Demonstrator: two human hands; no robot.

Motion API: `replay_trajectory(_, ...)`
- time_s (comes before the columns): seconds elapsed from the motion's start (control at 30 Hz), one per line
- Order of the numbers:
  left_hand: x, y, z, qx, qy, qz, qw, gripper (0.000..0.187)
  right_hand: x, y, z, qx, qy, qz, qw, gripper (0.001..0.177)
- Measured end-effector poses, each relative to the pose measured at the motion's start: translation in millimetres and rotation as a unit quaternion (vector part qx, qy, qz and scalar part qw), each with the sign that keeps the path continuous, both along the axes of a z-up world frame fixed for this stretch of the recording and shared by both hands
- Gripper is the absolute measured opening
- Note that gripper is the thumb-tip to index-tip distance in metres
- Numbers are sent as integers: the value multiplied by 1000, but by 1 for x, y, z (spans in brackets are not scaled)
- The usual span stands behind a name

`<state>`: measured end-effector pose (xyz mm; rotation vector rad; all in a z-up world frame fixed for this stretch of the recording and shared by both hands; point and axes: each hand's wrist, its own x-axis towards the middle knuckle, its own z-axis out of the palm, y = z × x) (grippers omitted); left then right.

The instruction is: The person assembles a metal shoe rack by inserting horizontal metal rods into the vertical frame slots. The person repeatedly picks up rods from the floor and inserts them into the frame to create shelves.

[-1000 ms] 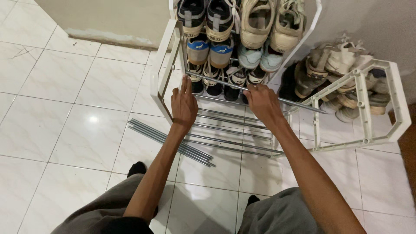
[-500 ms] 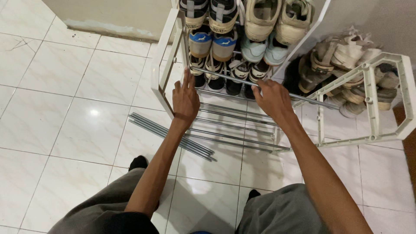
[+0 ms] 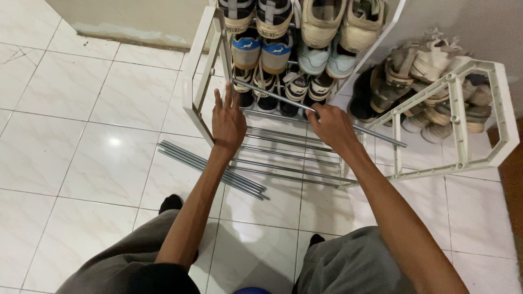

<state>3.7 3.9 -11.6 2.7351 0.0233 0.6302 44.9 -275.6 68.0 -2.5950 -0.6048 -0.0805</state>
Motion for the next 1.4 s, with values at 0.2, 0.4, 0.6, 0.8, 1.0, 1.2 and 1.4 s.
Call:
replay_trajectory(0.2, 1, 1, 0, -17, -5, -5, 1000, 66, -5, -1, -4, -12, 30, 3, 999, 28)
replay_trajectory(0.4, -1, 2, 4, -43, -1, -5, 999, 69, -1, -1, 0, 2, -95, 26, 995, 27)
replay_trajectory(0.6, -4, 2, 3, -44, -2, -13, 999, 72, -1, -2, 8, 9, -140, 48, 989, 27)
replay_trajectory(0.8, -2, 1, 5, -52, -14, -1, 999, 80, 11, 1, 4, -8, -109, 40, 993, 20)
replay_trajectory(1.0, -9, 0, 19, -63, 1, -6, 998, 85, 15, 7, -3, 39, -186, 66, 979, 16)
replay_trajectory(1.2, -9, -2, 20, -64, -6, -5, 998, 90, 23, 2, -2, 33, -159, 79, 984, 17)
replay_trajectory(1.4, -8, 2, 18, -47, 9, -15, 999, 92, 39, -6, -14, 45, -76, 93, 992, 26)
